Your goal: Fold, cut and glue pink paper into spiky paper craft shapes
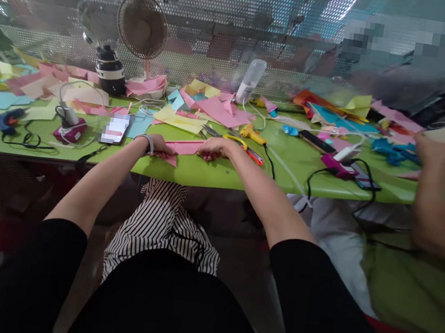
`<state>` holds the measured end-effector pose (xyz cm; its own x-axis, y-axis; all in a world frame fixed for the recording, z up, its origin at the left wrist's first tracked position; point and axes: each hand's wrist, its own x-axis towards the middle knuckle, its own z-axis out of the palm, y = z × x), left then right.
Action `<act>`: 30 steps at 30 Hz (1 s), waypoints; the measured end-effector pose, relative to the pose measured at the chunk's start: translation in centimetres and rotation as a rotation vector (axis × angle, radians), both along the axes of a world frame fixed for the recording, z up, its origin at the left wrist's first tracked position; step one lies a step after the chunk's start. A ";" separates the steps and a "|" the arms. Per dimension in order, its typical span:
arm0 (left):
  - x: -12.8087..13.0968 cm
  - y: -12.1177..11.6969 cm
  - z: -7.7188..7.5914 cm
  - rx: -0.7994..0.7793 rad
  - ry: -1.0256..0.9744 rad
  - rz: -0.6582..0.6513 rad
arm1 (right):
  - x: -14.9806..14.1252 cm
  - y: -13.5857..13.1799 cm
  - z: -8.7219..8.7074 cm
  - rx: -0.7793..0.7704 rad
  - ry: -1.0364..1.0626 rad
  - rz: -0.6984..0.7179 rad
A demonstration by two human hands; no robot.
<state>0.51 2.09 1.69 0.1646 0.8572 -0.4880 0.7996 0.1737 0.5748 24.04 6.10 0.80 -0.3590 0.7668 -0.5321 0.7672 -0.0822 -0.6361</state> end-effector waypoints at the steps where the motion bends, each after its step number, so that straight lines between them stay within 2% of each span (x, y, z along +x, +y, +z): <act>1: 0.0 0.0 0.0 0.008 -0.011 -0.002 | 0.0 -0.3 0.0 0.015 0.004 -0.007; 4: 0.1 0.0 -0.2 0.066 -0.032 -0.018 | 0.1 -1.5 0.0 0.080 0.056 -0.018; 7: 0.4 0.0 -0.3 0.132 -0.068 0.019 | -0.1 -3.4 -0.3 0.189 0.149 -0.020; 10: 0.6 -0.4 -0.4 0.219 -0.161 0.086 | -0.6 -5.5 -0.7 0.423 0.151 0.023; 13: 0.1 -1.5 -0.4 0.422 -0.264 0.130 | -1.3 -7.5 -1.4 0.675 0.054 0.117; 18: -1.7 -3.8 -1.0 0.691 -0.220 0.056 | -2.3 -9.4 -2.7 0.999 -0.052 0.309; 20: -2.3 -4.4 -1.5 0.720 -0.168 0.007 | -2.4 -9.6 -3.0 1.049 -0.050 0.377; 23: -3.1 -5.0 -2.0 0.670 -0.129 -0.057 | -2.3 -9.5 -3.5 1.075 -0.019 0.435; 26: -3.6 -5.5 -2.3 0.641 -0.117 -0.132 | -2.2 -9.3 -3.8 1.108 0.000 0.417; 30: -4.2 -5.8 -2.8 0.677 -0.080 -0.243 | -2.1 -9.2 -4.1 1.133 0.048 0.344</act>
